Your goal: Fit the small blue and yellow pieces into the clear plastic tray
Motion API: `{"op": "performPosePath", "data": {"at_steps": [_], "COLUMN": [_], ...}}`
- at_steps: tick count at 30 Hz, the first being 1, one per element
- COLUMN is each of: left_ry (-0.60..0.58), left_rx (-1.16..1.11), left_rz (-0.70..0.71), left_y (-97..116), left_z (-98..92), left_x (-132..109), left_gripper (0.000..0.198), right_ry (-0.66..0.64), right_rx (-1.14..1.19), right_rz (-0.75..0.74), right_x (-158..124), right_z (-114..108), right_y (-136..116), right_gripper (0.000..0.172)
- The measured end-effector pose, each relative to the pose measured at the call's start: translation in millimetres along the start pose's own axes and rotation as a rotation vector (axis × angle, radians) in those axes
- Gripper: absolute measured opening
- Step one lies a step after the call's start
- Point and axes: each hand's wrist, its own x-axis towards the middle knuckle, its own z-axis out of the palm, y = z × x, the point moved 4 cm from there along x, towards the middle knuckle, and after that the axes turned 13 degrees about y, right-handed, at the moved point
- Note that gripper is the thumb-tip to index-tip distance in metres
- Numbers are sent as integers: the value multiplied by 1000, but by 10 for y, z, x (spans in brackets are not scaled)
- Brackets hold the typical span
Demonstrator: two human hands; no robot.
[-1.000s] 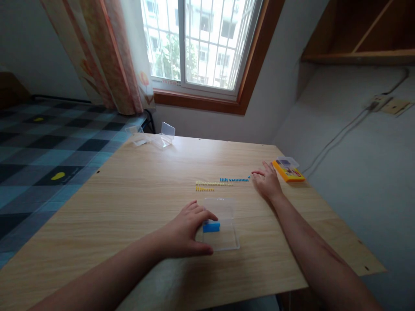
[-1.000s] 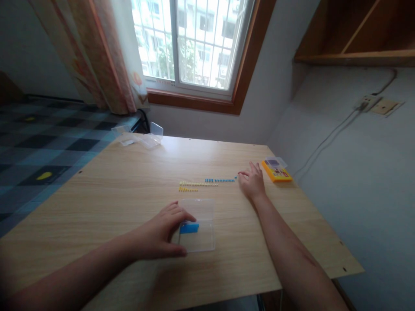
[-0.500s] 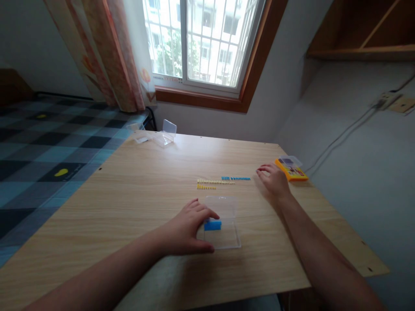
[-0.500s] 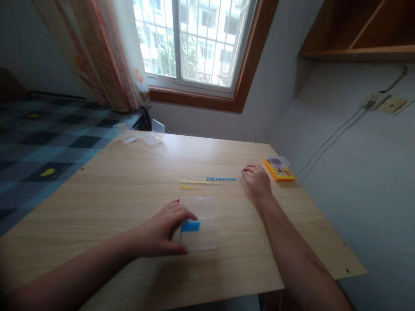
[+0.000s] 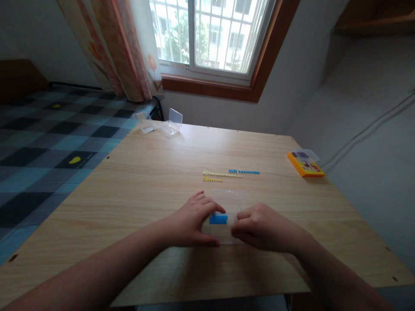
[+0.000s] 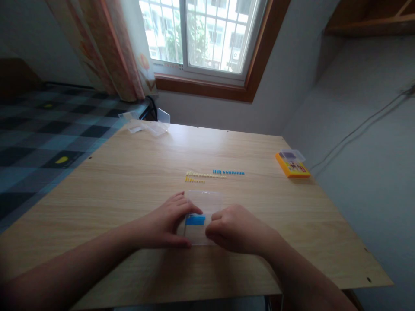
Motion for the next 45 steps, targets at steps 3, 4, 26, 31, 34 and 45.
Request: {"op": "performPosePath", "data": {"at_steps": [3, 4, 26, 31, 34, 45], "left_ry": [-1, -1, 19, 24, 18, 18], "left_rx": [1, -2, -6, -2, 3, 1], "left_rz": [10, 11, 19, 11, 9, 11], "left_y": [-2, -3, -16, -27, -23, -36], "left_z": [8, 10, 27, 38, 41, 49], "left_x": [4, 5, -2, -6, -4, -10], "left_gripper": [61, 61, 64, 65, 65, 65], "right_ry": [-12, -18, -22, 10, 13, 20], "right_rx": [-130, -152, -144, -118, -111, -160], "right_rz": [-2, 1, 12, 2, 2, 41], "right_x": [16, 18, -2, -2, -6, 7], "right_z": [77, 89, -8, -11, 4, 39], "right_y": [54, 64, 71, 79, 83, 100], "right_gripper": [19, 19, 18, 20, 20, 20]}}
